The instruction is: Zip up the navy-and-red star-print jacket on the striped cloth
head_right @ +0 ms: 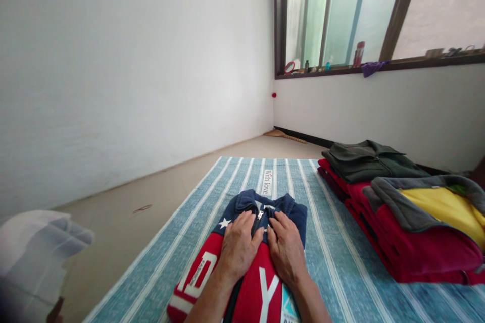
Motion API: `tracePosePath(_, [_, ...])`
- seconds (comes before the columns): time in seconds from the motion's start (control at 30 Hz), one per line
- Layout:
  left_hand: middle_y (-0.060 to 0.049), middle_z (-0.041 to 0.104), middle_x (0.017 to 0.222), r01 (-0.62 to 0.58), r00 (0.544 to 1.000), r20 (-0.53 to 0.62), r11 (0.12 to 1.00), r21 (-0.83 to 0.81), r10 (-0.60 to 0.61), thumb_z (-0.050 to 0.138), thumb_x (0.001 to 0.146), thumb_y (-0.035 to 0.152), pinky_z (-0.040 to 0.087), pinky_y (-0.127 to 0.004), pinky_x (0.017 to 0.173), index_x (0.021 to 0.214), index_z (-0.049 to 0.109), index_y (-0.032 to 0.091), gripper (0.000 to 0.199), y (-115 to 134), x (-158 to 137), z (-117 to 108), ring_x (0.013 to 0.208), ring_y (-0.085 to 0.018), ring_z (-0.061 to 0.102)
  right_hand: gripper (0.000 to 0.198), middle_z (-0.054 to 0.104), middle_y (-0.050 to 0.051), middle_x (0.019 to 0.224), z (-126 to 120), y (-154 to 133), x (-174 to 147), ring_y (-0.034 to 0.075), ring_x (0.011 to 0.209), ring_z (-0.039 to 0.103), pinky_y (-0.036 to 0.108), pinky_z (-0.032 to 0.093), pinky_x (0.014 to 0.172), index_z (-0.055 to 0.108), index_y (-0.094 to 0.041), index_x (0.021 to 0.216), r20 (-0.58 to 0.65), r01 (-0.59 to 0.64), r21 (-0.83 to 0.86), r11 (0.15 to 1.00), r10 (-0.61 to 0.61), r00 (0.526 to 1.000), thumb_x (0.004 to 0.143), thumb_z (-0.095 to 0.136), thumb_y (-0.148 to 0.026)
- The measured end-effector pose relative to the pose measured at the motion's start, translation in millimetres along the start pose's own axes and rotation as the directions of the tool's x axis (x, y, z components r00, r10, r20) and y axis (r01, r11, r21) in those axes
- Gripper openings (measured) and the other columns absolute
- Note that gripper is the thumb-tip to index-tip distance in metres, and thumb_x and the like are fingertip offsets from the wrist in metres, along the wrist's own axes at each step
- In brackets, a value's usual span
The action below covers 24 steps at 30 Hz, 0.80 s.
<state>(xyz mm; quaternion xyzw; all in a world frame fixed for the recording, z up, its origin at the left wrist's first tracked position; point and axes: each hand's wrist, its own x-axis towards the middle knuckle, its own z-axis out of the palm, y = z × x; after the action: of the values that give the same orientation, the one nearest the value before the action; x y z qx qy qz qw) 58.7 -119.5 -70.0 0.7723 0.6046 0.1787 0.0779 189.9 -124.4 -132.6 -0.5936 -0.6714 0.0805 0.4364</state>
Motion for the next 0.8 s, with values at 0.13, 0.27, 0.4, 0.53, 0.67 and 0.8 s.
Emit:
tracePosePath(0.13, [-0.012,0.052,0.138,0.003,1.0,-0.002,1.0,-0.004,-0.003,0.046,0.09,0.024,0.032,-0.044,0.109,0.125,0.056,0.013,0.038,-0.6,-0.9,-0.1,0.132,-0.024,0.042,0.04,0.061,0.012,0.127,1.1,-0.4,-0.7,0.025,0.122,0.052,0.043,0.038,0.107,0.069,-0.015,0.111,-0.009,-0.008,-0.005,1.0,0.008,1.0,0.092,0.039,-0.034])
tracePosePath(0.27, [-0.012,0.052,0.138,0.008,1.0,-0.008,1.0,-0.004,-0.008,0.045,0.09,0.025,0.033,-0.044,0.109,0.125,0.056,0.013,0.039,-1.9,-0.6,1.0,0.132,-0.024,0.042,0.042,0.06,0.014,0.126,1.9,-0.6,-0.4,0.025,0.121,0.052,0.043,0.038,0.107,0.069,-0.012,0.111,-0.006,0.0,-0.008,1.0,0.0,1.0,0.092,0.038,-0.034])
tracePosePath(0.4, [-0.013,0.052,0.138,0.018,1.0,0.007,1.0,-0.008,-0.018,0.045,0.09,0.026,0.033,-0.044,0.109,0.126,0.056,0.012,0.04,-2.9,0.0,1.4,0.132,-0.025,0.042,0.042,0.06,0.015,0.126,3.6,0.8,0.4,0.026,0.121,0.052,0.044,0.039,0.107,0.069,-0.011,0.112,0.003,0.005,-0.02,1.0,-0.005,1.0,0.091,0.038,-0.033])
tracePosePath(0.53, [-0.013,0.052,0.138,0.024,1.0,0.015,1.0,-0.009,-0.024,0.044,0.091,0.027,0.032,-0.045,0.109,0.127,0.055,0.011,0.041,-3.2,0.1,1.1,0.132,-0.024,0.042,0.042,0.061,0.015,0.126,4.5,2.4,2.0,0.026,0.121,0.053,0.043,0.039,0.106,0.069,-0.012,0.111,0.015,0.013,-0.036,0.999,-0.012,1.0,0.091,0.038,-0.032])
tracePosePath(0.67, [-0.013,0.053,0.137,0.026,1.0,0.008,1.0,-0.009,-0.026,0.044,0.091,0.027,0.033,-0.045,0.109,0.127,0.056,0.011,0.041,-3.4,0.1,0.6,0.131,-0.024,0.043,0.041,0.061,0.014,0.125,1.9,1.5,4.9,0.026,0.12,0.054,0.043,0.04,0.106,0.07,-0.013,0.11,0.033,0.032,-0.04,0.999,-0.031,0.999,0.09,0.04,-0.031])
tracePosePath(0.8, [-0.013,0.053,0.137,0.026,1.0,0.01,1.0,-0.01,-0.026,0.045,0.091,0.027,0.033,-0.045,0.109,0.126,0.056,0.012,0.041,-2.9,-1.2,-0.7,0.131,-0.024,0.044,0.041,0.061,0.015,0.126,-2.0,-1.2,6.2,0.026,0.12,0.054,0.044,0.041,0.106,0.069,-0.011,0.111,0.033,0.031,-0.029,0.999,-0.03,0.999,0.089,0.041,-0.031])
